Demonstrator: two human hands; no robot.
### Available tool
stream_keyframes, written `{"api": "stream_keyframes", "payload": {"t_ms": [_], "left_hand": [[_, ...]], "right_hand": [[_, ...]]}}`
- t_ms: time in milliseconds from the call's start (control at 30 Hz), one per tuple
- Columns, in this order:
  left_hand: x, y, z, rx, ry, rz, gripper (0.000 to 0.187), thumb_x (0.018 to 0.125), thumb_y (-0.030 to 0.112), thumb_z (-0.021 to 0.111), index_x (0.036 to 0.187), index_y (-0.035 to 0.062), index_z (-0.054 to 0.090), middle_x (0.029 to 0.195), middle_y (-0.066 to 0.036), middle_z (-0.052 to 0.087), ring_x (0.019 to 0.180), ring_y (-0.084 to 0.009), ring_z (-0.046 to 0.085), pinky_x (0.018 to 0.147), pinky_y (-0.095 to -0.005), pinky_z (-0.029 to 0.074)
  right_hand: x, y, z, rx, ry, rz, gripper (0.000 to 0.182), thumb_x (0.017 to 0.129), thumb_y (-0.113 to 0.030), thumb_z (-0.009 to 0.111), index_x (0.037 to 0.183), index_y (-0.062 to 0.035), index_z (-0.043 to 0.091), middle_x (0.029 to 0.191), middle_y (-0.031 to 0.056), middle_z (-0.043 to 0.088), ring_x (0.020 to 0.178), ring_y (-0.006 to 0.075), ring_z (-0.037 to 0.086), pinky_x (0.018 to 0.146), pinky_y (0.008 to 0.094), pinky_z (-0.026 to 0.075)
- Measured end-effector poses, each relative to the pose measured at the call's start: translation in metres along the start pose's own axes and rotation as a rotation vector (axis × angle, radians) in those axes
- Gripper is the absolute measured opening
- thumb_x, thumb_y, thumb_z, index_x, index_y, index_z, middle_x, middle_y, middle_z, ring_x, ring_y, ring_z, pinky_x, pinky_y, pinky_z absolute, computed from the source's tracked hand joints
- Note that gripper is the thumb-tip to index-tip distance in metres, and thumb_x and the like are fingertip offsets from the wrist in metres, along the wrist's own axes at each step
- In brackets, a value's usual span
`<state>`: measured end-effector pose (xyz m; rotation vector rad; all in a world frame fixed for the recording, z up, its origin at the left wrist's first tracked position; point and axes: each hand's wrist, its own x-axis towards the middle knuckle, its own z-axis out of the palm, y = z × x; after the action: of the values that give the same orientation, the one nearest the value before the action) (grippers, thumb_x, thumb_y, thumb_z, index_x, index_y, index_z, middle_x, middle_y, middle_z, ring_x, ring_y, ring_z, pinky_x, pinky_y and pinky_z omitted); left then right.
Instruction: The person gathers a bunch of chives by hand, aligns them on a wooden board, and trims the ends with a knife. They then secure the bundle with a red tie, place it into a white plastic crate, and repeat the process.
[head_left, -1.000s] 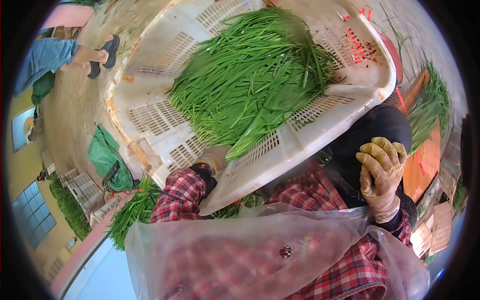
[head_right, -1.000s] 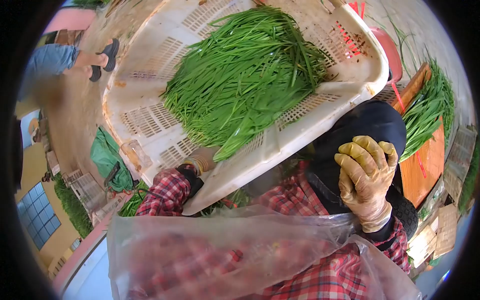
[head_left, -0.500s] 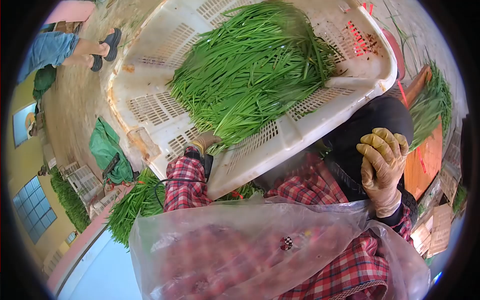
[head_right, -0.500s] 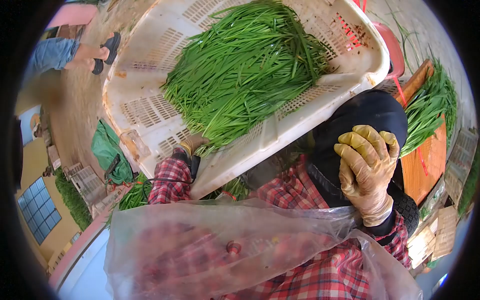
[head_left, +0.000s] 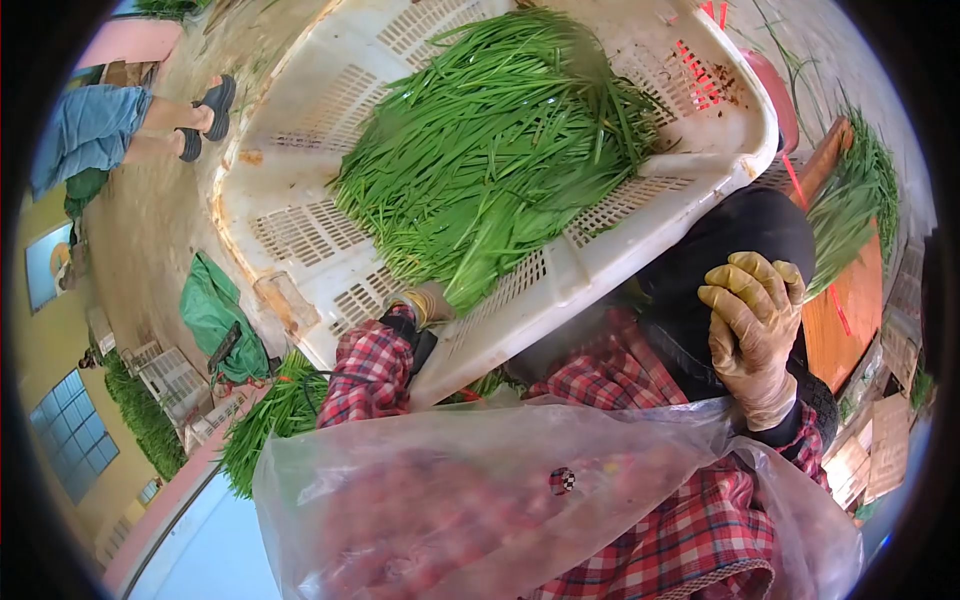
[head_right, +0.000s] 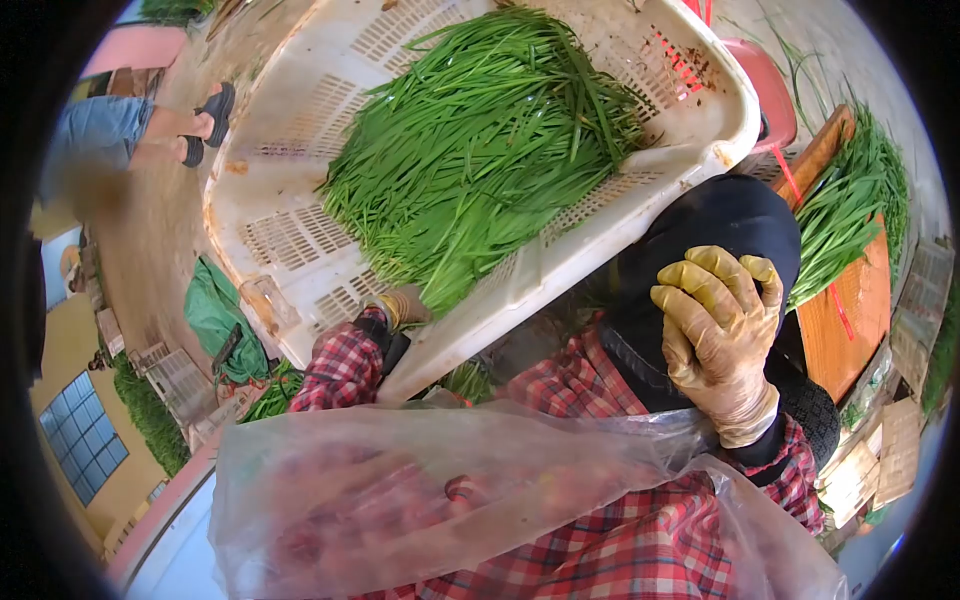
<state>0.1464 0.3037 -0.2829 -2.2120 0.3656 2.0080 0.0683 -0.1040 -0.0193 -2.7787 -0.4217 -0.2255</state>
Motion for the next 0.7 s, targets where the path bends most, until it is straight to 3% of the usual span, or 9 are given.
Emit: {"api": "stream_keyframes", "payload": {"t_ms": [33, 167, 300, 400, 567, 700], "left_hand": [[0.006, -0.006, 0.011, 0.093, 0.096, 0.075, 0.057, 0.064, 0.04, 0.069, 0.102, -0.0037, 0.066, 0.098, -0.025, 0.066, 0.091, -0.0395, 0.064, 0.081, -0.043, 0.05], [-0.069, 0.018, -0.024, 0.02, 0.305, 0.176, 0.046, 0.066, 0.033, 0.071, 0.104, 0.0066, 0.066, 0.093, -0.02, 0.068, 0.085, -0.0364, 0.065, 0.078, -0.0415, 0.052], [-0.13, 0.02, -0.08, -0.363, 0.518, 0.253, 0.044, 0.068, 0.028, 0.07, 0.104, 0.0043, 0.066, 0.092, -0.021, 0.067, 0.085, -0.0364, 0.064, 0.08, -0.0405, 0.051], [-0.12, 0.025, -0.1, -0.424, 0.679, 0.334, 0.043, 0.069, 0.027, 0.069, 0.105, 0.0042, 0.066, 0.093, -0.021, 0.067, 0.086, -0.038, 0.064, 0.081, -0.0408, 0.051], [0.022, 0.034, -0.058, -0.423, 0.811, 0.174, 0.045, 0.071, 0.025, 0.069, 0.11, 0.0034, 0.063, 0.101, -0.023, 0.065, 0.094, -0.0391, 0.061, 0.085, -0.0433, 0.049], [0.047, 0.057, -0.031, -0.395, 0.968, 0.004, 0.046, 0.071, 0.023, 0.071, 0.111, 0.0038, 0.059, 0.11, -0.02, 0.06, 0.102, -0.0386, 0.057, 0.088, -0.0465, 0.048]], "right_hand": [[0.0, 0.0, 0.0, 0.005, 0.001, 0.001, 0.026, 0.062, -0.009, 0.065, 0.088, -0.0116, 0.065, 0.095, 0.0015, 0.064, 0.099, 0.0242, 0.06, 0.087, 0.0418, 0.037], [0.0, 0.002, 0.003, 0.029, 0.005, 0.004, 0.027, 0.062, -0.009, 0.066, 0.089, -0.0117, 0.065, 0.096, 0.0012, 0.064, 0.1, 0.0238, 0.059, 0.088, 0.0419, 0.037], [0.0, 0.001, 0.003, 0.017, 0.017, -0.003, 0.025, 0.062, -0.008, 0.065, 0.088, -0.0112, 0.065, 0.095, 0.0015, 0.064, 0.099, 0.024, 0.06, 0.087, 0.0415, 0.037], [0.0, 0.001, 0.003, 0.03, 0.033, -0.009, 0.024, 0.063, -0.008, 0.066, 0.087, -0.0111, 0.065, 0.094, 0.0019, 0.064, 0.098, 0.0243, 0.06, 0.087, 0.0415, 0.037], [-0.001, 0.002, 0.002, 0.039, 0.027, 0.001, 0.022, 0.065, -0.009, 0.066, 0.087, -0.0111, 0.066, 0.095, 0.0018, 0.065, 0.098, 0.024, 0.06, 0.087, 0.0416, 0.037], [0.001, 0.003, -0.001, 0.045, 0.003, 0.014, 0.024, 0.063, -0.011, 0.067, 0.087, -0.0115, 0.067, 0.095, 0.0014, 0.065, 0.097, 0.0234, 0.06, 0.086, 0.0418, 0.038]]}}
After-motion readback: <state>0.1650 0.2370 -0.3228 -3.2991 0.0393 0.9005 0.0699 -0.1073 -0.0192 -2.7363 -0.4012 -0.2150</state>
